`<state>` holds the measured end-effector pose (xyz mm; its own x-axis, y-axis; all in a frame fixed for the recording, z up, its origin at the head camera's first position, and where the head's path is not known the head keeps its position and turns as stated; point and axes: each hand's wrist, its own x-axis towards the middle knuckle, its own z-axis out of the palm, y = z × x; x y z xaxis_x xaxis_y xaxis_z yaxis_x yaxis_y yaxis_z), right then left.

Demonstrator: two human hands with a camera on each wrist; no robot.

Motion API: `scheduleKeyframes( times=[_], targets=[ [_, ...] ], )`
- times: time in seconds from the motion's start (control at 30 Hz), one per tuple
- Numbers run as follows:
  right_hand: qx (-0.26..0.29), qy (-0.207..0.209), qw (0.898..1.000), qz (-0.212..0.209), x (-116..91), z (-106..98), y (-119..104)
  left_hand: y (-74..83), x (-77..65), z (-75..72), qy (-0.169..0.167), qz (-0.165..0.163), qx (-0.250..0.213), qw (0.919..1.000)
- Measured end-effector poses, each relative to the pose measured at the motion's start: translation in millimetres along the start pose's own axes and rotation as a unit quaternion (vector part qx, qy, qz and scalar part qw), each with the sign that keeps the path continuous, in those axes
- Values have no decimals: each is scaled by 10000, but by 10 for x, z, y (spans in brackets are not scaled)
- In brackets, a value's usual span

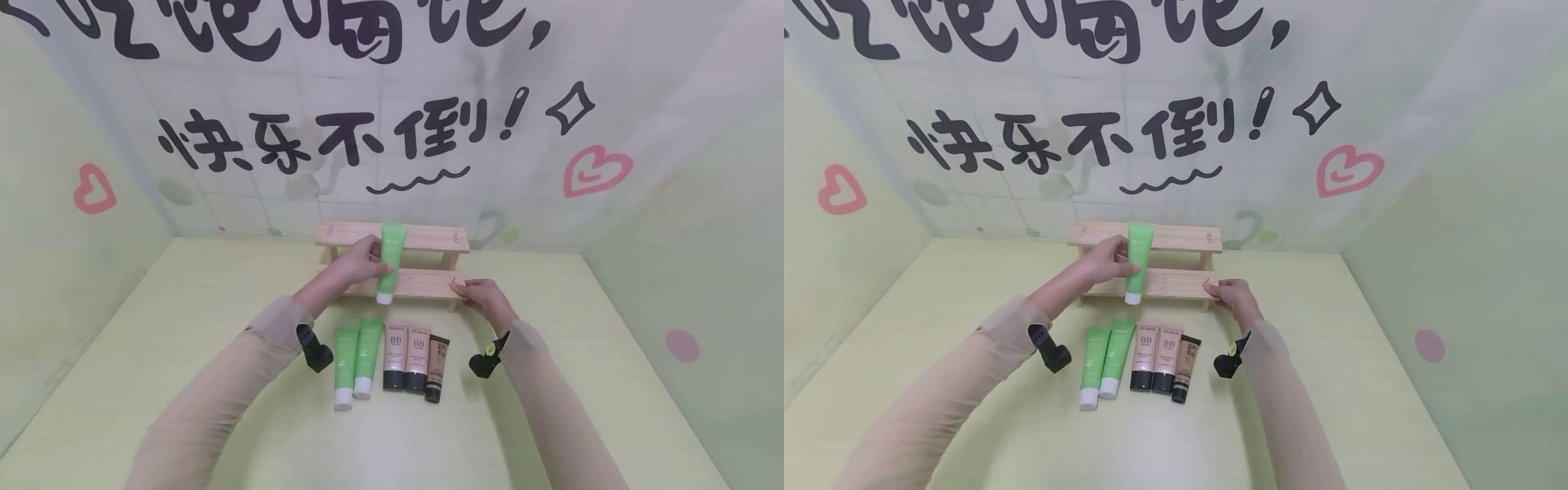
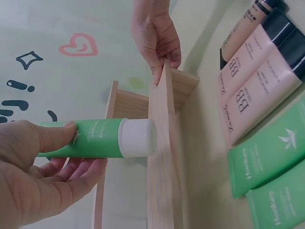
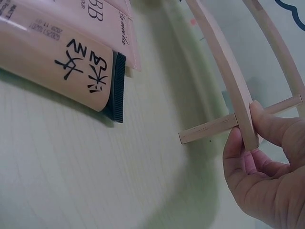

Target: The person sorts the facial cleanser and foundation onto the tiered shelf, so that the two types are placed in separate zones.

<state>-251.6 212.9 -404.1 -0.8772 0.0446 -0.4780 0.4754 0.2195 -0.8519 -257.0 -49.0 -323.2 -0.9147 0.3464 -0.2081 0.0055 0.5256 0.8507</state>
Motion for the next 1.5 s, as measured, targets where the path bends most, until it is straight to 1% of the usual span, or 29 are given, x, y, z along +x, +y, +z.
scheduleKeyframes(
  times=[0.23,0.4,0.67,0.9,1.0,1.13,1.23,1.4,1.5],
  targets=[
    [65,170,9998,31,22,13,4,176,146,-4,338,116,-205,9992],
    [103,193,9997,79,17,35,7,270,234,-3,543,239,-421,9973],
    [37,294,9995,131,28,13,6,417,402,34,847,590,-644,9926],
    [58,299,9994,144,13,41,0,457,579,57,1083,1041,-549,9871],
    [48,341,9994,108,7,48,5,456,672,93,1121,1138,-624,9852],
    [-18,375,9993,83,14,44,26,458,792,181,1072,1218,-732,9840],
    [-55,349,9993,101,18,49,35,471,844,250,1057,1348,-668,9829],
    [46,365,9993,116,9,46,25,530,902,353,1062,1667,-587,9785],
    [53,360,9993,93,-2,34,19,559,931,413,1086,1730,-603,9771]
  ],
)
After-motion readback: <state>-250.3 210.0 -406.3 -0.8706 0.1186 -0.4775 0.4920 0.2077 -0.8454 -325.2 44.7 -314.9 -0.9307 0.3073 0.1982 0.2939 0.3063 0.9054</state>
